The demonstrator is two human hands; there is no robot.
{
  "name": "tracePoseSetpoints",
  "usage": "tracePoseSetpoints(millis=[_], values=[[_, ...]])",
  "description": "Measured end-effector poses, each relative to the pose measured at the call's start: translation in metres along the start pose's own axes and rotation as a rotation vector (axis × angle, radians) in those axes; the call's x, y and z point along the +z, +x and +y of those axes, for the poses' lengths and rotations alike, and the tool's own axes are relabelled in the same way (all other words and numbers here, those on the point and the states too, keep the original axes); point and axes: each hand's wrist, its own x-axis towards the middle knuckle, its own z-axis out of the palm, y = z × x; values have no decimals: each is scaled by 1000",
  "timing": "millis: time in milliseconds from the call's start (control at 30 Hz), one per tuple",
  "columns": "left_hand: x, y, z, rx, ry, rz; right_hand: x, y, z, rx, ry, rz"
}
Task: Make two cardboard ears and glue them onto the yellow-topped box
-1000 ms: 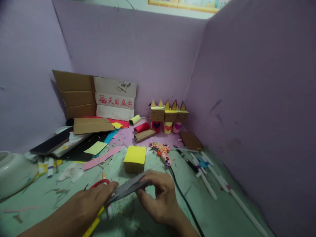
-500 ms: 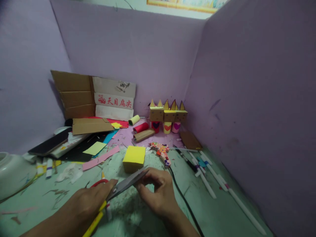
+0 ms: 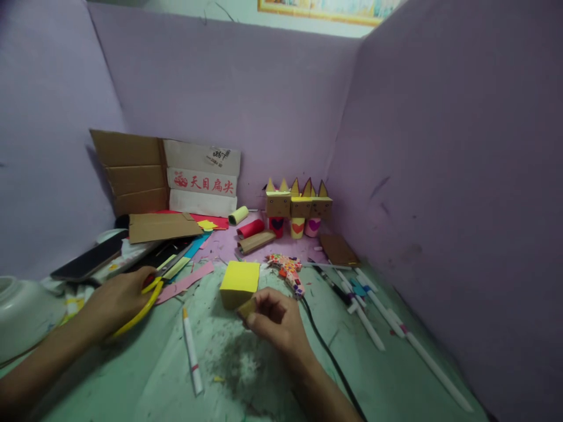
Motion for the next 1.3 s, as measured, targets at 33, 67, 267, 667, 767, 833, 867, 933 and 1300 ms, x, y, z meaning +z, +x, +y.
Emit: tracePoseSetpoints(millis=[33,67,267,667,767,833,867,933,1300], values=[[4,4,-6,-2,32,-15,0,1,0,10,6,0],[7,6,-11,-6,50,-27,1,1,0,21,5,6],[-14,-6,-3,-7,-57,127,14,3,-17,73,-115,-41],[-20,-35,97,320,-1137,-199,32,40,-58,-32,-500,-213],[-7,-30,97,150,-1497,-304,28,43,-56,71,-251,-161],[2,-27,98,49,-1647,-361,26,42,-48,111,-141,-130],[5,-27,99,16,-1683,-374,25,42,-43,114,-116,-119],[10,-28,101,-16,-1697,-378,23,39,-33,117,-85,-94],[10,-39,110,215,-1237,63,20,34,-17,117,15,-45]])
